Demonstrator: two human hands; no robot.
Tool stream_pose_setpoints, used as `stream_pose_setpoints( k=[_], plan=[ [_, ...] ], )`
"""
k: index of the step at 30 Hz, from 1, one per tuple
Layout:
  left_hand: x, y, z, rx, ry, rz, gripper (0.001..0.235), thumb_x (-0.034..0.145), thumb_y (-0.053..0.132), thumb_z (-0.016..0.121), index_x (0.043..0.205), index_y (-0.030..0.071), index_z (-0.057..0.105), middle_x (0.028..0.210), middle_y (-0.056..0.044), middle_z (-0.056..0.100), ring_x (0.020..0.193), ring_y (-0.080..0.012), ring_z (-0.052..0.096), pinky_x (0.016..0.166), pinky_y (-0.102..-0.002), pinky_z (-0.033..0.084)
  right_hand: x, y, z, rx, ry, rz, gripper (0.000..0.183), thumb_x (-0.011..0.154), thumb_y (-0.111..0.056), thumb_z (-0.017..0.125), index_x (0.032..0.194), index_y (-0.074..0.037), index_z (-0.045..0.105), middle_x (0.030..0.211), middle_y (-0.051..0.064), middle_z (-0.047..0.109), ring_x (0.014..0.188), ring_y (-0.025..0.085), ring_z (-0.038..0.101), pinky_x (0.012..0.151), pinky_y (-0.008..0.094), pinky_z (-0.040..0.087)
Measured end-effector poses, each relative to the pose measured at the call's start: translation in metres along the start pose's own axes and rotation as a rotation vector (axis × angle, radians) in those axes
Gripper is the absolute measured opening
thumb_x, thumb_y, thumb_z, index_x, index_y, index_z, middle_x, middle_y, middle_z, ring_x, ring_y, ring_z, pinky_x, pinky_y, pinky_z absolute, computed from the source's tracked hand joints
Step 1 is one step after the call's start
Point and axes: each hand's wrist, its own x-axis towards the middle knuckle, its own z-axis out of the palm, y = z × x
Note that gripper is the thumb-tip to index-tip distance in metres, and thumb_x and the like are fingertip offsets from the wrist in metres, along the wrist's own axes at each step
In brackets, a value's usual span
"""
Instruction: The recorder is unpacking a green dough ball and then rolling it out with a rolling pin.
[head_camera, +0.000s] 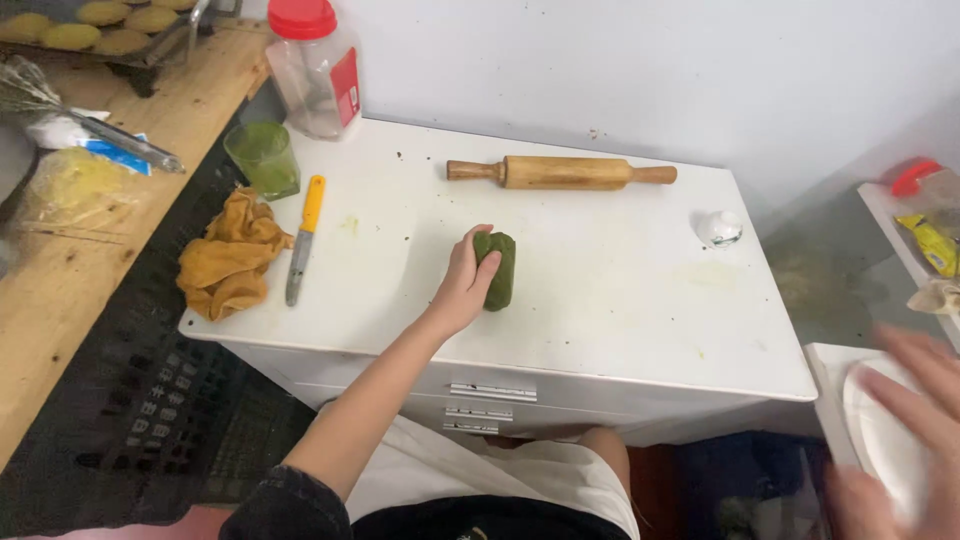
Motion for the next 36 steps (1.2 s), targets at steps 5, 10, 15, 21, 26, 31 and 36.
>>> stream_pose_setpoints(
  k=[5, 10, 15, 21, 26, 31, 36],
  plan=[
    [0.000, -0.010, 0.000, 0.009, -0.051, 0.061, 0.056, 0.108, 0.034, 0.046, 0.153, 0.004, 0.034, 0.150, -0.021, 0.043, 0.142, -0.0352, 0.039, 0.119, -0.044, 0.030, 0.102, -0.050, 0.165, 0.207, -0.183, 0.133, 0.054, 0.095, -0.029, 0.062, 0.142, -0.003, 0.055, 0.145, 0.023, 0.058, 0.136, 0.039, 0.052, 0.114, 0.045, 0.037],
    [0.000, -0.019, 0.001, 0.037, -0.078, 0.131, 0.063, 0.106, 0.039, 0.042, 0.157, 0.003, 0.033, 0.158, -0.020, 0.038, 0.148, -0.0362, 0.034, 0.123, -0.044, 0.026, 0.134, -0.017, 0.303, 0.365, -0.309, 0.518, 0.059, 0.101, -0.050, 0.048, 0.132, -0.002, 0.063, 0.122, 0.027, 0.068, 0.118, 0.040, 0.065, 0.101, 0.042, 0.049],
    [0.004, 0.001, -0.002, -0.291, 0.073, -0.086, 0.067, 0.109, 0.045, 0.017, 0.161, 0.004, 0.019, 0.170, -0.018, 0.018, 0.157, -0.0307, 0.018, 0.124, -0.041, 0.016, 0.133, -0.033, 0.326, 0.326, -0.455, 0.629, 0.045, 0.086, -0.040, 0.061, 0.108, -0.004, 0.078, 0.098, 0.024, 0.076, 0.096, 0.040, 0.074, 0.089, 0.042, 0.056],
    [0.028, 0.029, 0.008, -0.165, 0.130, -0.309, 0.059, 0.107, 0.040, 0.031, 0.132, -0.001, 0.065, 0.133, -0.020, 0.070, 0.126, -0.0296, 0.065, 0.110, -0.036, 0.045, 0.117, -0.016, 0.345, 0.425, -0.395, 0.632, 0.041, 0.090, -0.029, 0.056, 0.115, 0.001, 0.067, 0.108, 0.027, 0.072, 0.101, 0.044, 0.069, 0.088, 0.047, 0.053],
    [0.016, 0.033, 0.033, -0.008, 0.086, -0.285, 0.056, 0.106, 0.036, 0.031, 0.125, -0.001, 0.068, 0.127, -0.021, 0.070, 0.122, -0.0333, 0.066, 0.105, -0.038, 0.048, 0.103, 0.001, 0.333, 0.278, -0.530, 0.628, 0.037, 0.096, -0.028, 0.048, 0.116, 0.000, 0.063, 0.111, 0.025, 0.071, 0.102, 0.045, 0.066, 0.088, 0.050, 0.051],
    [0.012, 0.021, 0.038, 0.190, 0.054, -0.189, 0.056, 0.108, 0.031, 0.026, 0.125, -0.002, 0.067, 0.127, -0.022, 0.070, 0.125, -0.0395, 0.060, 0.124, -0.048, 0.026, 0.094, 0.006, 0.336, 0.278, -0.436, 0.537, 0.034, 0.098, -0.026, 0.049, 0.113, -0.001, 0.065, 0.109, 0.023, 0.071, 0.103, 0.042, 0.066, 0.085, 0.049, 0.052],
    [0.009, 0.025, 0.029, 0.264, 0.065, -0.011, 0.054, 0.111, 0.026, 0.022, 0.135, -0.004, 0.059, 0.133, -0.025, 0.064, 0.143, -0.0449, 0.044, 0.127, -0.055, 0.011, 0.097, 0.000, 0.338, 0.221, -0.332, 0.391, 0.018, 0.093, -0.013, 0.057, 0.100, 0.002, 0.064, 0.093, 0.018, 0.068, 0.094, 0.039, 0.063, 0.078, 0.048, 0.051]
  ],
)
